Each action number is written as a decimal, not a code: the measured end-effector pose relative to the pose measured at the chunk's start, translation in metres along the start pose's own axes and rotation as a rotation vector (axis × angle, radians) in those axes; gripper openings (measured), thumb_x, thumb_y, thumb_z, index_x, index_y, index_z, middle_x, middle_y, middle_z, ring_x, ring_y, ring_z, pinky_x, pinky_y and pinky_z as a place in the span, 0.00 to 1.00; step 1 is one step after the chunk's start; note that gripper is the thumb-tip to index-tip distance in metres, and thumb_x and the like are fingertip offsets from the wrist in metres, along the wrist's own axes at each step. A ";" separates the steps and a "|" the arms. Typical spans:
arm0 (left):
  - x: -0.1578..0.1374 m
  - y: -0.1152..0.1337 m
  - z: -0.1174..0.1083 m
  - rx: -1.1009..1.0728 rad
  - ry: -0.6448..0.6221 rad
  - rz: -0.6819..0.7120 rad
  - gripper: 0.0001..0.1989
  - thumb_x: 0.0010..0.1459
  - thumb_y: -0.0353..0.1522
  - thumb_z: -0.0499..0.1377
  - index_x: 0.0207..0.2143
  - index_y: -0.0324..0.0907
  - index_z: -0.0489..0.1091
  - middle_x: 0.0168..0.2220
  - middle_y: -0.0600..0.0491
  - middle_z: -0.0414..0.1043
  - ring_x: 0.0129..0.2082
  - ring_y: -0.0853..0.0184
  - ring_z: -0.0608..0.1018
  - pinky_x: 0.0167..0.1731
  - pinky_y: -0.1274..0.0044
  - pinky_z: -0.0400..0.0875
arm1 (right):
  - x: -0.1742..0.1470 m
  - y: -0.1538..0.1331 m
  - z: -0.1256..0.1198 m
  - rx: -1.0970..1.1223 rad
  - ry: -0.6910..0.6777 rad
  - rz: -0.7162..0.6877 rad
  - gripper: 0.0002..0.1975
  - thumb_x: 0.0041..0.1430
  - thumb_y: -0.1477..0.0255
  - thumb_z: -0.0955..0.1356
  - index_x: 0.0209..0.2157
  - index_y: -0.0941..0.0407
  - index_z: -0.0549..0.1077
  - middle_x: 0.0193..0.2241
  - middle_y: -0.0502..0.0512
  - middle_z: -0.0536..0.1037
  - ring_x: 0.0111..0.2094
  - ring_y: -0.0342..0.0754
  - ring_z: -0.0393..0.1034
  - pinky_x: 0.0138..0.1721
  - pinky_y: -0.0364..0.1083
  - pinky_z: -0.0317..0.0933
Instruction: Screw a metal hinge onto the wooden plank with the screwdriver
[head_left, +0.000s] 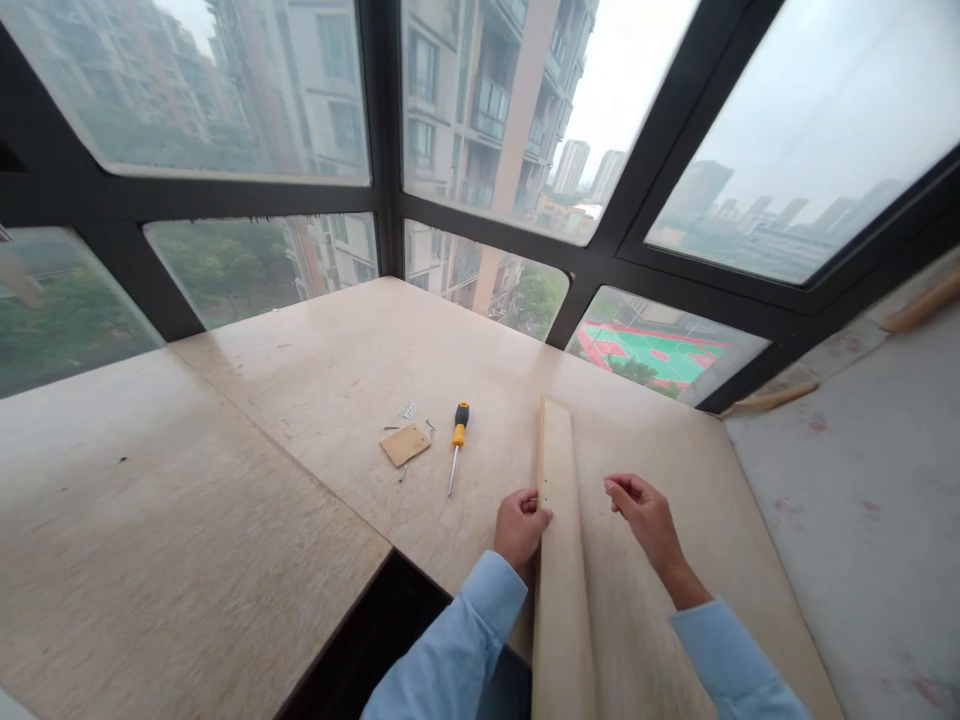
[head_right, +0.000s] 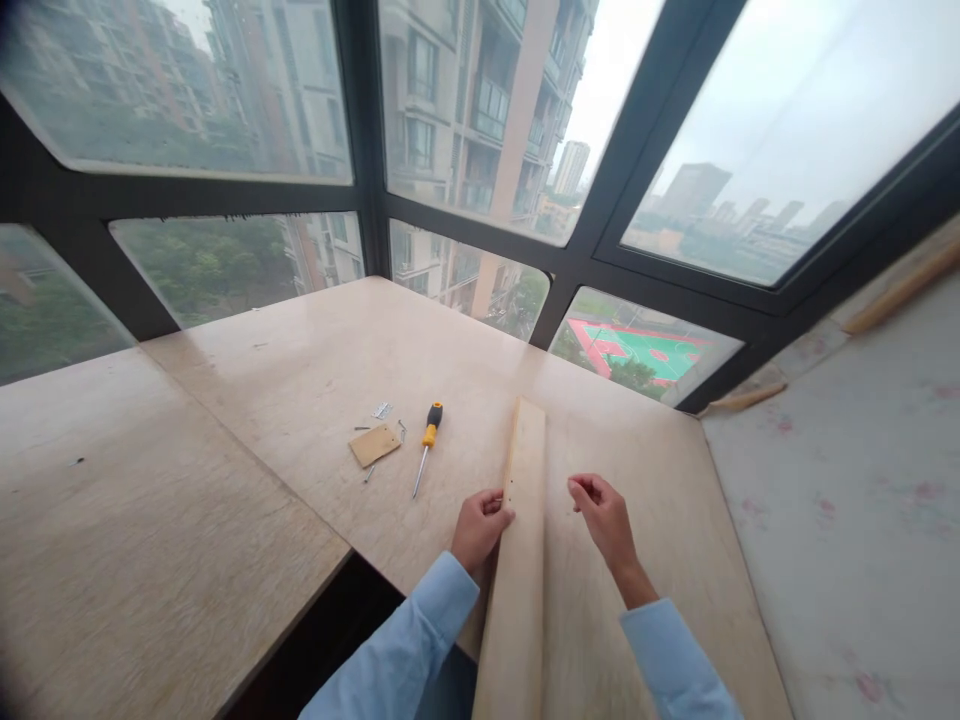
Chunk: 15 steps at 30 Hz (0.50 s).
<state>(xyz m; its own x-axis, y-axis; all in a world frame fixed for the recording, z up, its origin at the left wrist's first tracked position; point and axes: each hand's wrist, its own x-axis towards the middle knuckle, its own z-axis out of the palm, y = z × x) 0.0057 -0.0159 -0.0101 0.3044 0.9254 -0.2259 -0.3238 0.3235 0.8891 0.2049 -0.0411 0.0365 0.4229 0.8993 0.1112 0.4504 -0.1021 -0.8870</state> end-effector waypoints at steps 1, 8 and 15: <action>0.001 0.000 0.000 -0.028 0.017 -0.026 0.15 0.42 0.25 0.63 0.37 0.35 0.76 0.31 0.47 0.80 0.31 0.63 0.81 0.36 0.73 0.74 | -0.009 0.014 -0.006 0.010 0.035 0.043 0.19 0.49 0.56 0.70 0.33 0.59 0.75 0.24 0.54 0.75 0.24 0.46 0.68 0.26 0.45 0.64; 0.003 0.019 -0.005 -0.186 0.071 -0.189 0.19 0.36 0.26 0.70 0.36 0.36 0.76 0.28 0.50 0.79 0.26 0.66 0.78 0.29 0.75 0.73 | -0.047 0.056 -0.004 0.024 0.089 -0.002 0.20 0.49 0.55 0.68 0.32 0.58 0.76 0.30 0.60 0.80 0.32 0.52 0.73 0.35 0.49 0.68; 0.022 0.081 -0.007 -0.042 0.223 -0.176 0.22 0.42 0.23 0.68 0.43 0.35 0.73 0.24 0.55 0.74 0.18 0.74 0.72 0.19 0.82 0.67 | -0.044 0.056 -0.006 0.049 0.065 -0.002 0.21 0.50 0.54 0.67 0.34 0.59 0.77 0.31 0.61 0.80 0.32 0.53 0.74 0.35 0.50 0.68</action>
<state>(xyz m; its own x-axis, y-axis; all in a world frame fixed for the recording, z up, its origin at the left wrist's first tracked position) -0.0203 0.0320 0.0536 0.1563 0.8732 -0.4616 -0.3215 0.4869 0.8122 0.2164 -0.0889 -0.0155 0.4731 0.8697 0.1408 0.4131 -0.0778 -0.9074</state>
